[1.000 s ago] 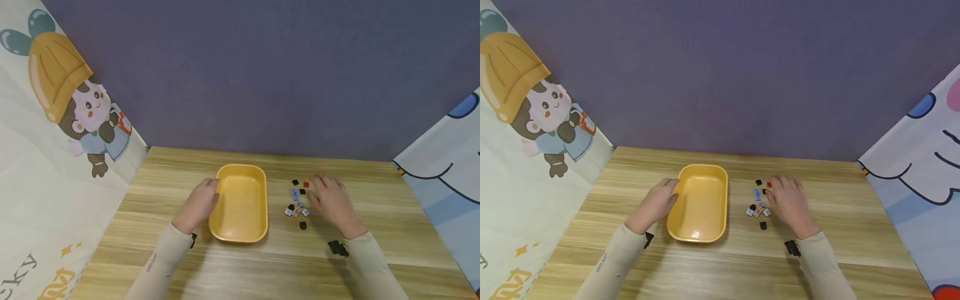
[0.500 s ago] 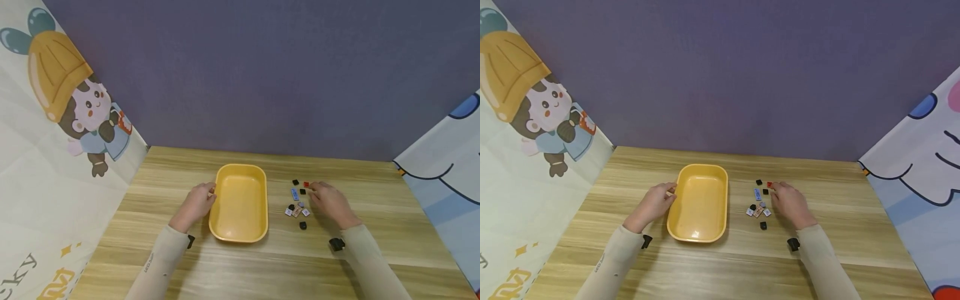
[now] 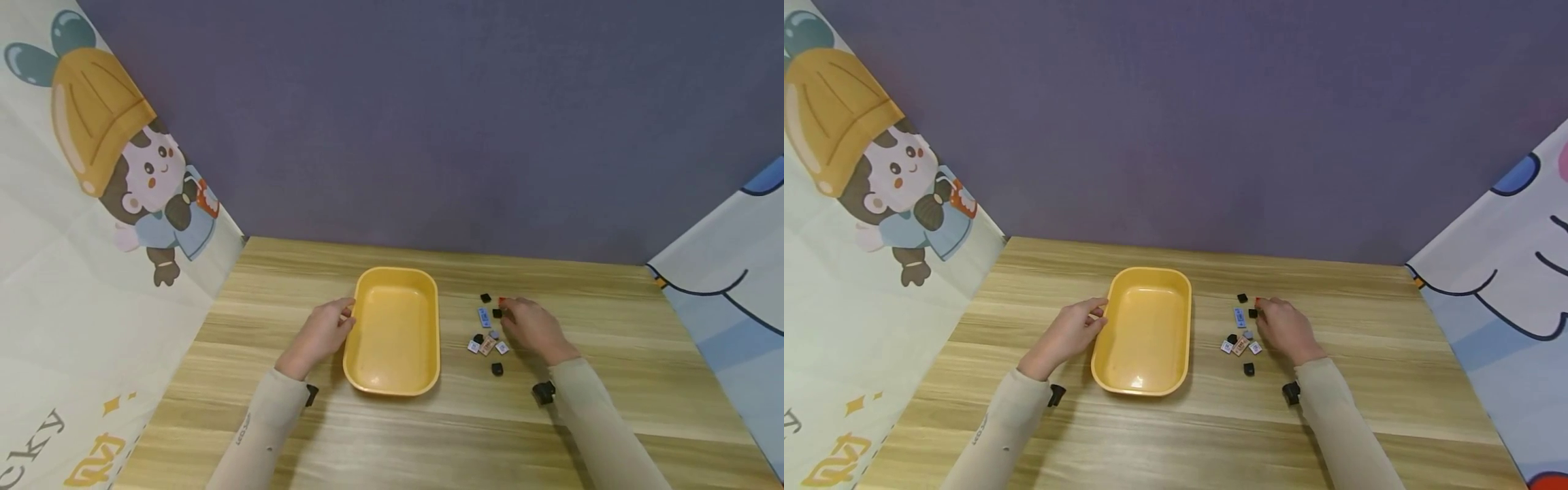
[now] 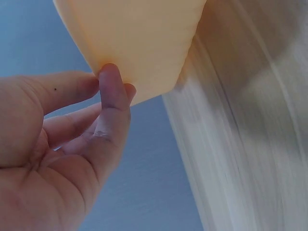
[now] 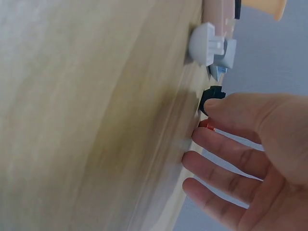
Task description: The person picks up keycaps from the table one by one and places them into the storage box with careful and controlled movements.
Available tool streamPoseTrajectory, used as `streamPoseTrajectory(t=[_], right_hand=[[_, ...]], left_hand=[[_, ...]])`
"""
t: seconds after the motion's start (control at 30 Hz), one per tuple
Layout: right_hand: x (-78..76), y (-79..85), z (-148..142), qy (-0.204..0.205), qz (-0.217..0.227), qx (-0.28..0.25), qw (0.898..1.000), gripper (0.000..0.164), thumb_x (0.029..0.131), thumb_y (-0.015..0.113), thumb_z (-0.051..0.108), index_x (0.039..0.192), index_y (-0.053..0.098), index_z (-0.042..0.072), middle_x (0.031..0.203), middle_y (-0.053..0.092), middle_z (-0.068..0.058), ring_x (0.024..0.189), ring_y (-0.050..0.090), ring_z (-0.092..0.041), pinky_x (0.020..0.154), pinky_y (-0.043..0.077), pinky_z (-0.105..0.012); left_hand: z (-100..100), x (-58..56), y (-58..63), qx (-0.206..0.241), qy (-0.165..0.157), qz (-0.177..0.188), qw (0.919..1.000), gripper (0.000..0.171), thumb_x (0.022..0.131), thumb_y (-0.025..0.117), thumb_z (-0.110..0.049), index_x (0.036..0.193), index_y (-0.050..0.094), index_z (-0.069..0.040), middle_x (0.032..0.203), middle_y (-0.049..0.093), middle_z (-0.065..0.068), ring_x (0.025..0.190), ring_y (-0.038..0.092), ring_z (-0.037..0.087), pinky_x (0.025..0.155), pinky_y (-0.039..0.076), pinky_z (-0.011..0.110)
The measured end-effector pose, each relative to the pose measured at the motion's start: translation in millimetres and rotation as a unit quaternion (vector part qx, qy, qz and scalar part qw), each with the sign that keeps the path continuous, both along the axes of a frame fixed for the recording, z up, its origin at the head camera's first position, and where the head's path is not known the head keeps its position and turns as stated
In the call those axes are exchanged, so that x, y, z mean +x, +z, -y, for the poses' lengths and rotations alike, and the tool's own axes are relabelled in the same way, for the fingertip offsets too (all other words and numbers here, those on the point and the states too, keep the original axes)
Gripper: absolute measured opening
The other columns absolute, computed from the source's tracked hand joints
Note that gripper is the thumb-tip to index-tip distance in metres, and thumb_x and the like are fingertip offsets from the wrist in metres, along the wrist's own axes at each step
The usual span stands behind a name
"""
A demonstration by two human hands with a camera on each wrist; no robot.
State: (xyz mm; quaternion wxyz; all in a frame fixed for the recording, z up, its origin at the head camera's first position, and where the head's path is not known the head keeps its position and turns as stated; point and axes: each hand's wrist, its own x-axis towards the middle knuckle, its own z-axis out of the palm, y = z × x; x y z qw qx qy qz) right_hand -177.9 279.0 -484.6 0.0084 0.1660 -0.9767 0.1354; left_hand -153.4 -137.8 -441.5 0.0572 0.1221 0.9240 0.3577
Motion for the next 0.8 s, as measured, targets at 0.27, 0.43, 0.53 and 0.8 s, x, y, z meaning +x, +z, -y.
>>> streamPoseTrajectory(t=[0.27, 0.43, 0.53, 0.8], right_hand=[[-1.2, 1.2, 0.9, -0.003, 0.007, 0.005, 1.0, 0.023, 0.091, 0.07, 0.006, 0.113, 0.068, -0.001, 0.095, 0.066, -0.013, 0.081, 0.065, -0.031, 0.071, 0.058, -0.05], [-0.8, 1.7, 1.3, -0.004, 0.006, -0.002, 1.0, 0.019, 0.091, 0.069, 0.005, 0.109, 0.069, -0.001, 0.093, 0.065, -0.011, 0.08, 0.064, -0.028, 0.07, 0.058, -0.048], [-1.0, 1.5, 1.2, -0.007, 0.006, -0.004, 1.0, 0.018, 0.091, 0.068, 0.005, 0.108, 0.068, -0.002, 0.094, 0.065, -0.011, 0.079, 0.064, -0.027, 0.069, 0.057, -0.047], [2.0, 8.1, 5.2, -0.002, 0.0, -0.016, 1.0, 0.023, 0.094, 0.066, 0.006, 0.113, 0.066, -0.005, 0.105, 0.066, -0.019, 0.086, 0.067, -0.033, 0.073, 0.058, -0.05]], left_hand=[[0.0, 0.1, -1.6, 0.003, -0.002, 0.003, 1.0, 0.042, 0.098, 0.062, -0.002, 0.137, 0.053, 0.008, 0.111, 0.067, 0.021, 0.092, 0.07, 0.027, 0.071, 0.06, 0.03], [-0.1, 1.0, -0.9, 0.002, -0.003, -0.001, 1.0, 0.042, 0.097, 0.063, -0.002, 0.137, 0.054, 0.009, 0.111, 0.067, 0.021, 0.091, 0.07, 0.027, 0.071, 0.06, 0.03], [-0.1, 1.1, -0.6, 0.002, -0.002, -0.003, 1.0, 0.042, 0.097, 0.063, -0.002, 0.136, 0.054, 0.009, 0.11, 0.067, 0.021, 0.091, 0.07, 0.027, 0.071, 0.06, 0.03], [-0.5, 0.5, -0.4, 0.003, -0.001, -0.001, 1.0, 0.042, 0.097, 0.063, -0.001, 0.137, 0.054, 0.009, 0.111, 0.067, 0.022, 0.092, 0.07, 0.029, 0.072, 0.06, 0.031]])
